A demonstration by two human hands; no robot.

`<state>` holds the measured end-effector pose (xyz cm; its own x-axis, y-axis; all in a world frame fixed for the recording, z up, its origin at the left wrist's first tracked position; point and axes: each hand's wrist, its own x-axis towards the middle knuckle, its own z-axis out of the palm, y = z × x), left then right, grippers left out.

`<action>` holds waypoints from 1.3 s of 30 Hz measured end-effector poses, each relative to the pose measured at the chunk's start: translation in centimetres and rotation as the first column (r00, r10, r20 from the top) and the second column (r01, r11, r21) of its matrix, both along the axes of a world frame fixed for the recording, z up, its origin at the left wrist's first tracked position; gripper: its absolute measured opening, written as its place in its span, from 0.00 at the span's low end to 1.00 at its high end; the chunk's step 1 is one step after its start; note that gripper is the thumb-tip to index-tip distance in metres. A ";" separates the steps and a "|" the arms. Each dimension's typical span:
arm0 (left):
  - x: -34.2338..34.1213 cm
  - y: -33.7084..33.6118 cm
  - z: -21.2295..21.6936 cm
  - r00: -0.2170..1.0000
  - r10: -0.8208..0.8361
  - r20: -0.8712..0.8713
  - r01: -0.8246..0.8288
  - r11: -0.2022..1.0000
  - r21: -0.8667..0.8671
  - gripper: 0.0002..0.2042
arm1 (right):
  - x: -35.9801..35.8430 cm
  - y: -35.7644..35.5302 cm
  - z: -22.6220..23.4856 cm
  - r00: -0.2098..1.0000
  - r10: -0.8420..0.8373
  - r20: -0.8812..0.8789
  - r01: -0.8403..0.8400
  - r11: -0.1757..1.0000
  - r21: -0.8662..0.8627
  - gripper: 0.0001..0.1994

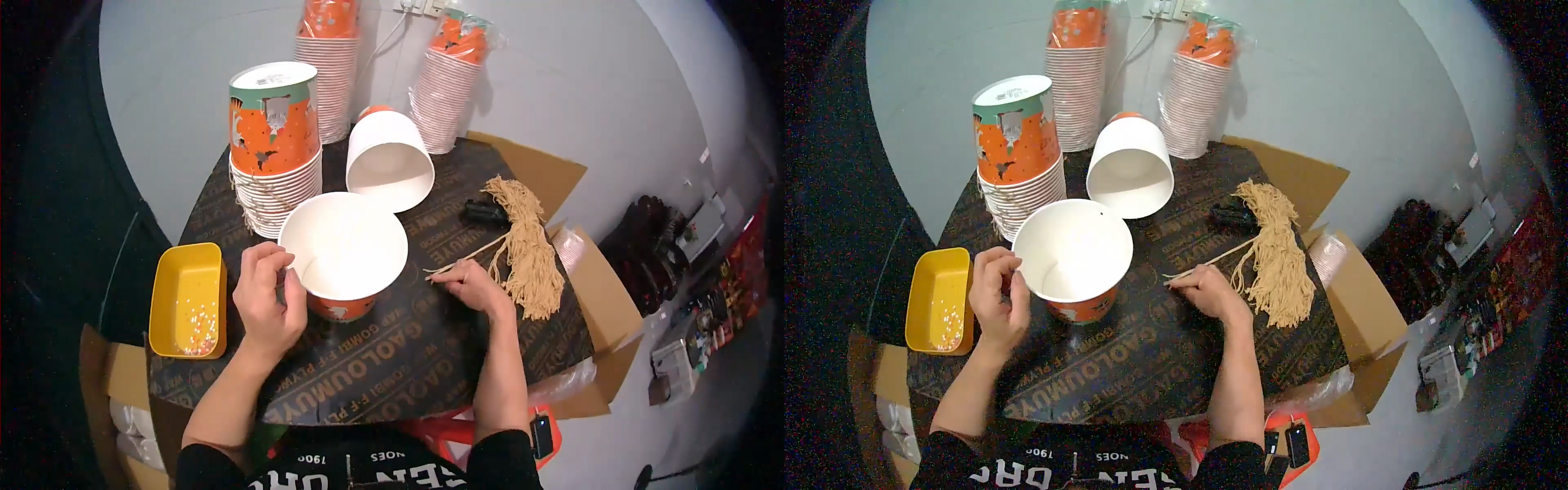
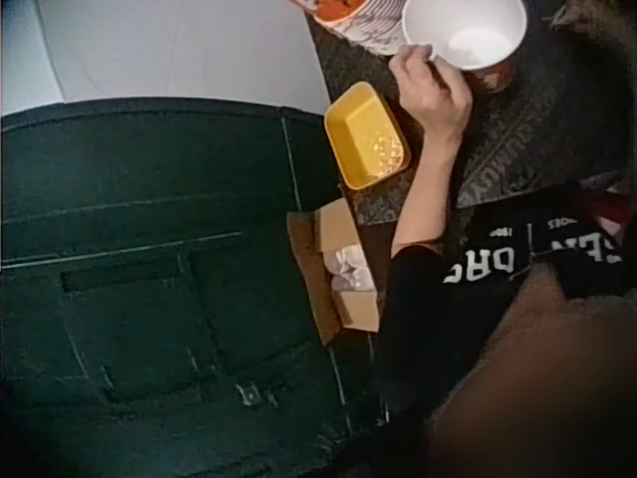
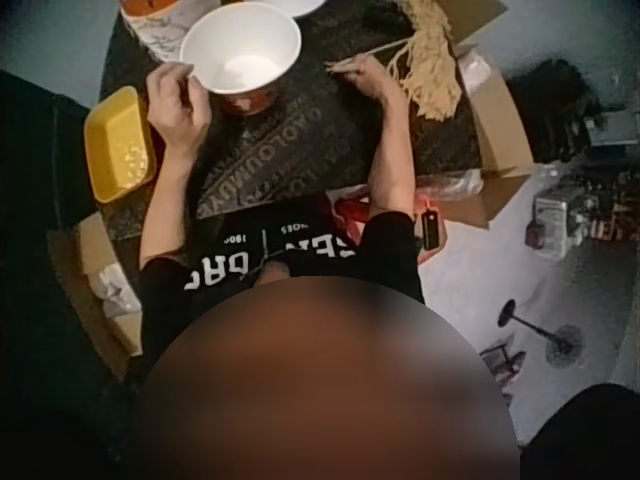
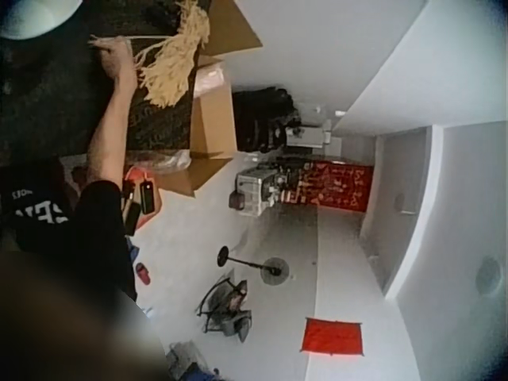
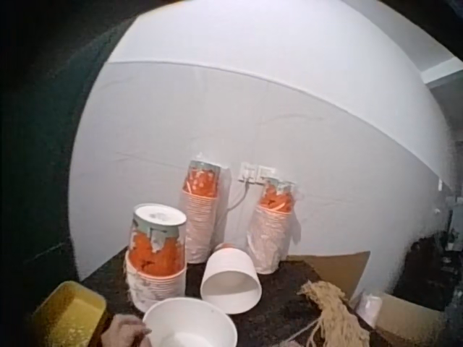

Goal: Threading rubber bands through pre-cut holes in the rims of paper buckets for assembly.

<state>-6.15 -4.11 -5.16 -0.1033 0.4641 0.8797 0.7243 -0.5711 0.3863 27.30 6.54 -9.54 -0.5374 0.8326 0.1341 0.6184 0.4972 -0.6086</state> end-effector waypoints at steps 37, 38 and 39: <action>0.7 -0.4 0.1 0.991 -0.073 -0.111 0.087 0.988 0.126 0.11 | -0.8 0.3 -0.9 0.982 -0.092 0.166 0.034 0.946 0.321 0.05; 0.7 -0.6 0.1 0.992 -0.070 -0.101 0.081 0.991 0.106 0.11 | -0.9 0.2 -1.0 0.981 -0.091 0.172 0.024 0.934 0.356 0.05; 0.7 -0.7 0.1 0.994 -0.067 -0.091 0.075 0.994 0.086 0.11 | -1.0 0.1 -1.0 0.981 -0.091 0.172 0.025 0.934 0.356 0.05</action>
